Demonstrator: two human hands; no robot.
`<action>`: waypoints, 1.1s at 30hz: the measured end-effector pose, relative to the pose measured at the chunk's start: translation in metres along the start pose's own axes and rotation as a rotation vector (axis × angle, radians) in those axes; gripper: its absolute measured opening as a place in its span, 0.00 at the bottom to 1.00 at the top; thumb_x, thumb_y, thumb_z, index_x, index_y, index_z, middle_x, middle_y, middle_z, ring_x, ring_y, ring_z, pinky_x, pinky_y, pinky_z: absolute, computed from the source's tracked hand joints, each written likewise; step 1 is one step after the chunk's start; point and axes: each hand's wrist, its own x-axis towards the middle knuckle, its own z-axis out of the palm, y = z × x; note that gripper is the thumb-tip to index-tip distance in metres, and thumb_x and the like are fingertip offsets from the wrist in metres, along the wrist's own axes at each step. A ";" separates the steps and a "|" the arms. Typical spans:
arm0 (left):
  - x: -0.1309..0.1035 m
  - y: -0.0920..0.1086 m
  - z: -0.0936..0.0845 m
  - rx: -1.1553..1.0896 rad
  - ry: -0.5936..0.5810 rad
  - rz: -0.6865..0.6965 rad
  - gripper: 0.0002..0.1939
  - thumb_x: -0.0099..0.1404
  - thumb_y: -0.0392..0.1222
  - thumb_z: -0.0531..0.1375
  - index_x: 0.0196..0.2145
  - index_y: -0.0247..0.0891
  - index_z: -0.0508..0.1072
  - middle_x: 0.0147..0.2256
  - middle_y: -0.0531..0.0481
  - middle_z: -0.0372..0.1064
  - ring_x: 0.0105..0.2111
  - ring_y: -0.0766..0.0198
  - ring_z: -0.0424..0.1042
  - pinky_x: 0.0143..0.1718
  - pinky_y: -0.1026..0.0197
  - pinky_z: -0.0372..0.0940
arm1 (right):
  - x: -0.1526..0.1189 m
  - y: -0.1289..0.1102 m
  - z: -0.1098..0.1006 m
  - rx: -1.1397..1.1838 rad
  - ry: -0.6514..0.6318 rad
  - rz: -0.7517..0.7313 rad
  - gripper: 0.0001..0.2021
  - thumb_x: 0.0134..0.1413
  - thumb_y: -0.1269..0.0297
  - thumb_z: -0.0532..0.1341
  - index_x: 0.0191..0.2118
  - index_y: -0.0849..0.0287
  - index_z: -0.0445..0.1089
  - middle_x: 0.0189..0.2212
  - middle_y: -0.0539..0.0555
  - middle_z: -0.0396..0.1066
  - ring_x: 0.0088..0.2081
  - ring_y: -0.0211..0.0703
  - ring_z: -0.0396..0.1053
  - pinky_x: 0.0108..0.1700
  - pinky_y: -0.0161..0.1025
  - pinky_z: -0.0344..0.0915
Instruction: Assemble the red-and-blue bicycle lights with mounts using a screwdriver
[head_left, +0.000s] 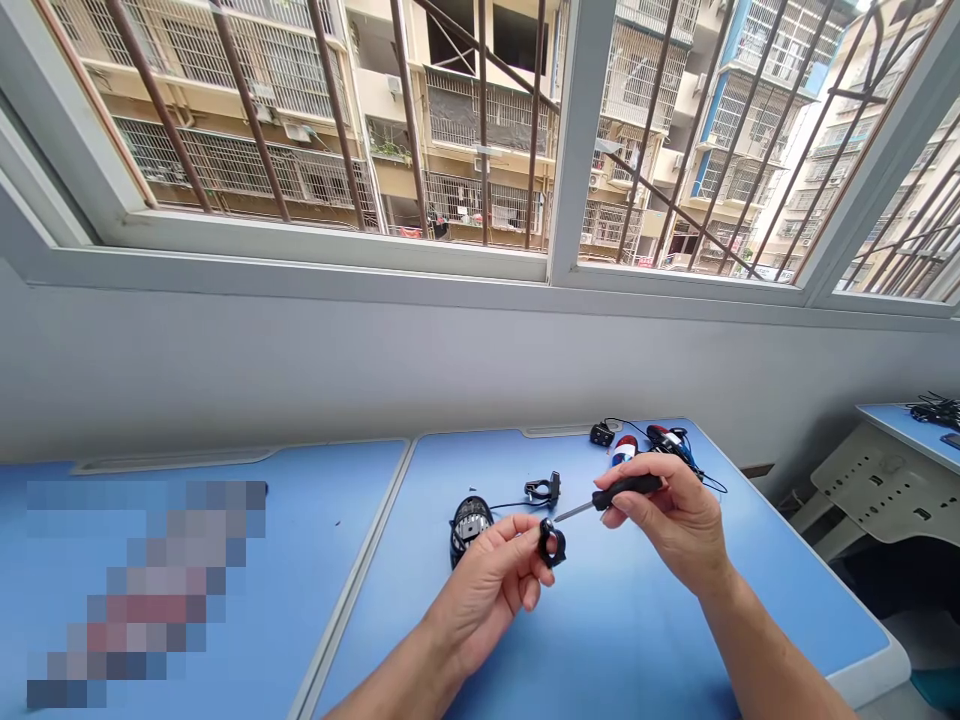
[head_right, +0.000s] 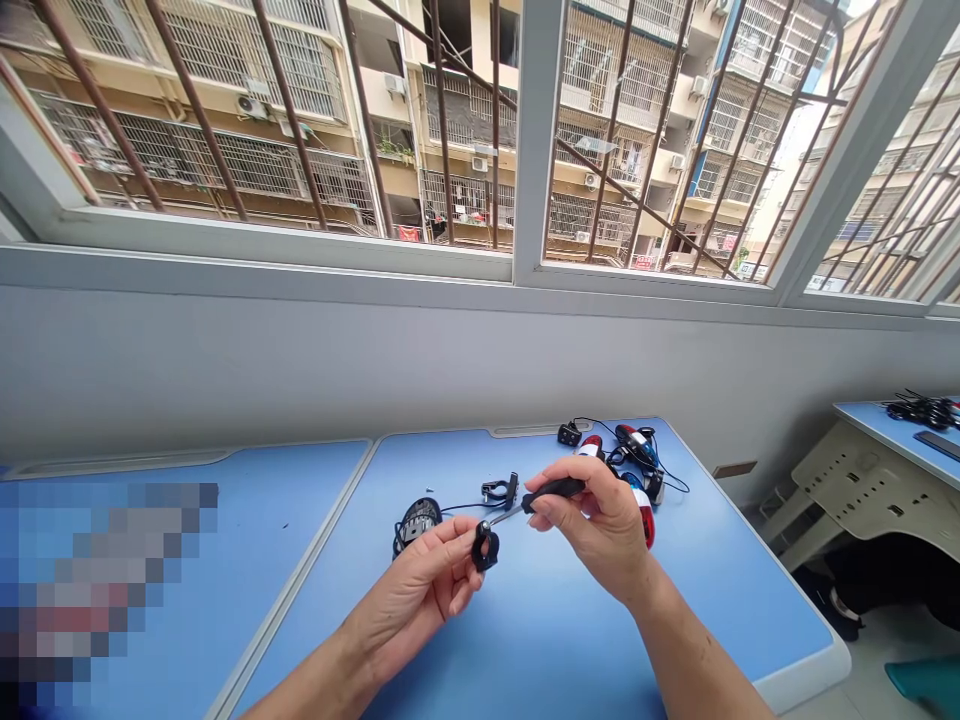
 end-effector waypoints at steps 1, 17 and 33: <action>0.000 0.000 0.000 0.008 -0.005 0.005 0.15 0.49 0.42 0.72 0.27 0.33 0.70 0.26 0.50 0.72 0.19 0.72 0.68 0.14 0.73 0.58 | 0.000 0.000 0.000 -0.003 -0.001 0.000 0.07 0.57 0.69 0.62 0.41 0.53 0.68 0.36 0.51 0.74 0.27 0.36 0.75 0.30 0.37 0.76; 0.000 -0.001 -0.001 0.049 -0.023 0.012 0.14 0.48 0.43 0.72 0.26 0.32 0.73 0.25 0.50 0.72 0.18 0.72 0.67 0.14 0.73 0.58 | 0.000 -0.003 -0.001 -0.027 -0.047 -0.012 0.08 0.57 0.69 0.62 0.42 0.53 0.68 0.37 0.51 0.74 0.27 0.37 0.75 0.30 0.38 0.76; 0.001 0.000 -0.001 0.039 -0.012 0.001 0.14 0.48 0.43 0.72 0.26 0.32 0.72 0.24 0.51 0.72 0.18 0.72 0.68 0.14 0.74 0.59 | 0.001 -0.007 -0.006 -0.001 -0.150 0.029 0.13 0.60 0.69 0.58 0.49 0.51 0.63 0.42 0.53 0.71 0.32 0.38 0.74 0.33 0.41 0.76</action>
